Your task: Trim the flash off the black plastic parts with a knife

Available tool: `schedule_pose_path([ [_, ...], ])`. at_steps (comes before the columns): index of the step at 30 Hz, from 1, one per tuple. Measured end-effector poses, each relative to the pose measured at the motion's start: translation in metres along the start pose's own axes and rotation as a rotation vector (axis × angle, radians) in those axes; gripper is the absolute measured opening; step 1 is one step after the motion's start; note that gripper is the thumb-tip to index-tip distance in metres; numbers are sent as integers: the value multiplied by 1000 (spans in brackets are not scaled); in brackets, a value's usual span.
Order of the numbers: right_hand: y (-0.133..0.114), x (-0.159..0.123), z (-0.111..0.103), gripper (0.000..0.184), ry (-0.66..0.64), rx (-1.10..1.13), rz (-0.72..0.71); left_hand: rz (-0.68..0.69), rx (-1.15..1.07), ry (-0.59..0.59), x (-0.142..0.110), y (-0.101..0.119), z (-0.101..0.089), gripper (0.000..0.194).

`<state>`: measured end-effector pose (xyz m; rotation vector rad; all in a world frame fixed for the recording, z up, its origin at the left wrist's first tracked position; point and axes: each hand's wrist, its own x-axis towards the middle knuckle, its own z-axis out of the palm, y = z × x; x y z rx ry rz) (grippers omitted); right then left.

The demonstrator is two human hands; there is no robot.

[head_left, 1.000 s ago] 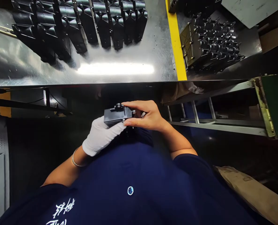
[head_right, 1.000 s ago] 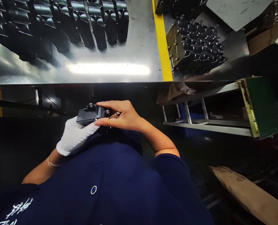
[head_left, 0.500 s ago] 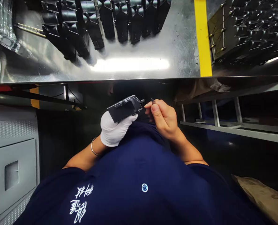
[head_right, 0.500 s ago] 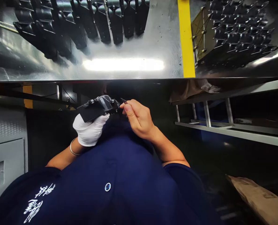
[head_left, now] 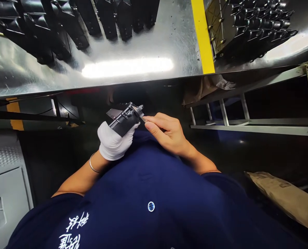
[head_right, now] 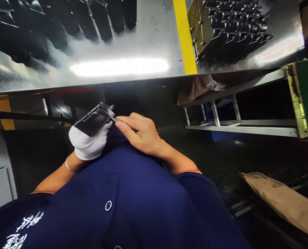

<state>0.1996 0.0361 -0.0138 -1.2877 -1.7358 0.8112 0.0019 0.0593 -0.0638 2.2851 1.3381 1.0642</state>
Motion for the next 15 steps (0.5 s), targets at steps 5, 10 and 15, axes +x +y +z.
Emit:
schedule_pose_path([
  [5,6,-2,3,24,30,-87,21,-77,-30,-70,3,1,-1,19],
  [10,7,-3,9,26,70,-162,54,-166,-97,-67,5,-1,2,23],
  [15,24,-2,16,27,102,-208,109,-182,-152,-127,3,-6,3,25],
])
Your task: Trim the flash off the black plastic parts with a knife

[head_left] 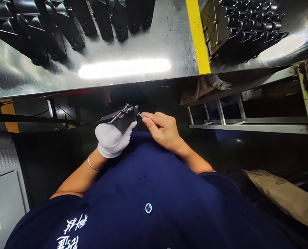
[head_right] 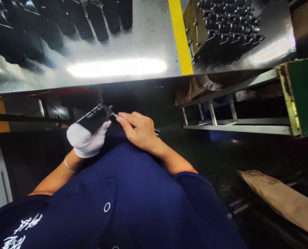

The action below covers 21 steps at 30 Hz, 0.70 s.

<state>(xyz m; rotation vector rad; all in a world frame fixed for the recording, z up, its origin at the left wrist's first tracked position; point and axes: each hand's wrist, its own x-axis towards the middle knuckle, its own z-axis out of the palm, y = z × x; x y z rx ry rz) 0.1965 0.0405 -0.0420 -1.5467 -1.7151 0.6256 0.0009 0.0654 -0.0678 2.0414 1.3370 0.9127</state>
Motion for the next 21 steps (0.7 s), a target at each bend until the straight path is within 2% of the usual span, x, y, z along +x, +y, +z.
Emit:
schedule_pose_path([
  [3,26,6,1,29,108,-37,96,-4,-30,-13,-13,-1,-7,28],
  [6,40,10,-6,32,184,21,158,13,-51,-108,-22,7,-13,29],
  [7,38,10,-8,31,167,70,128,5,-52,-104,-21,11,-14,28],
  [11,6,6,-18,24,49,184,-70,-40,-96,86,-8,26,-11,21],
  [14,-15,2,-19,22,26,201,-157,21,-115,97,-3,24,-6,23],
  [19,-17,0,-13,19,26,213,-197,222,34,140,-9,4,3,35],
  [21,-15,0,-13,19,23,213,-206,231,50,148,-11,1,6,33],
])
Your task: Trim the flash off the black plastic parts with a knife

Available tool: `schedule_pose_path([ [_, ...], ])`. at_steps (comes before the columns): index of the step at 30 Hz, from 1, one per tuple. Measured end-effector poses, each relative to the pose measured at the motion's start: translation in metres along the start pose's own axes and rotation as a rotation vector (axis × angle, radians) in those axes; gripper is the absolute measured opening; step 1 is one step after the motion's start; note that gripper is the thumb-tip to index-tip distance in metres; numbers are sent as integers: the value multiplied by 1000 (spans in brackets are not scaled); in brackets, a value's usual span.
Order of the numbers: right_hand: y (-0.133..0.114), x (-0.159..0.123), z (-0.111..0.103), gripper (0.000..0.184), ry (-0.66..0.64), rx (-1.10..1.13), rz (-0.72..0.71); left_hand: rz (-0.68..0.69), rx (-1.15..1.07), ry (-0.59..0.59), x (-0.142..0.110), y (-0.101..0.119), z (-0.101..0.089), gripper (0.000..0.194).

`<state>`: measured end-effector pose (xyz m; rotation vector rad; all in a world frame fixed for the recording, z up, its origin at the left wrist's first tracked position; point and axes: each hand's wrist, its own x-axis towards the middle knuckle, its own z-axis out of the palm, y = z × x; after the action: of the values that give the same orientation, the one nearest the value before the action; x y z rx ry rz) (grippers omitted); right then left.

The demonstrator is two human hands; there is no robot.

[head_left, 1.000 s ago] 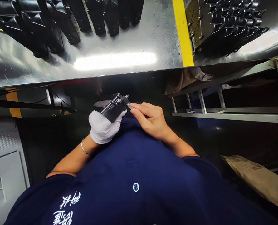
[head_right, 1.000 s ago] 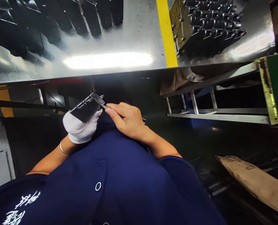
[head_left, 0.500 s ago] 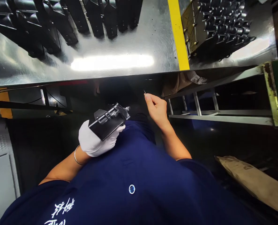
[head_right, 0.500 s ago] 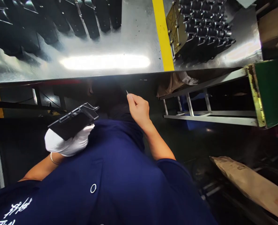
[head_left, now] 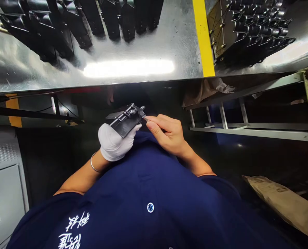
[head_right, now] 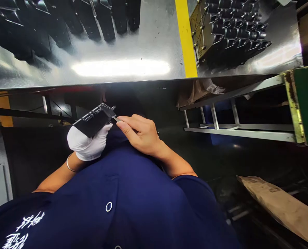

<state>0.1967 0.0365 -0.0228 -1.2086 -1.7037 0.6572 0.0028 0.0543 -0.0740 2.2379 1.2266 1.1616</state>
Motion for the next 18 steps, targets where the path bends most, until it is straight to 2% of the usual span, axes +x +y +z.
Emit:
schedule_pose_path([
  [5,1,0,-3,19,-19,-33,-7,-31,12,27,3,5,2,22],
  [13,-3,-1,11,23,15,-163,52,-105,-97,-16,9,-1,0,27],
  [16,14,1,11,26,22,-260,144,-178,-156,-46,2,-2,-8,27],
  [18,33,2,5,28,51,-329,264,-285,-241,-61,-2,3,-16,27],
])
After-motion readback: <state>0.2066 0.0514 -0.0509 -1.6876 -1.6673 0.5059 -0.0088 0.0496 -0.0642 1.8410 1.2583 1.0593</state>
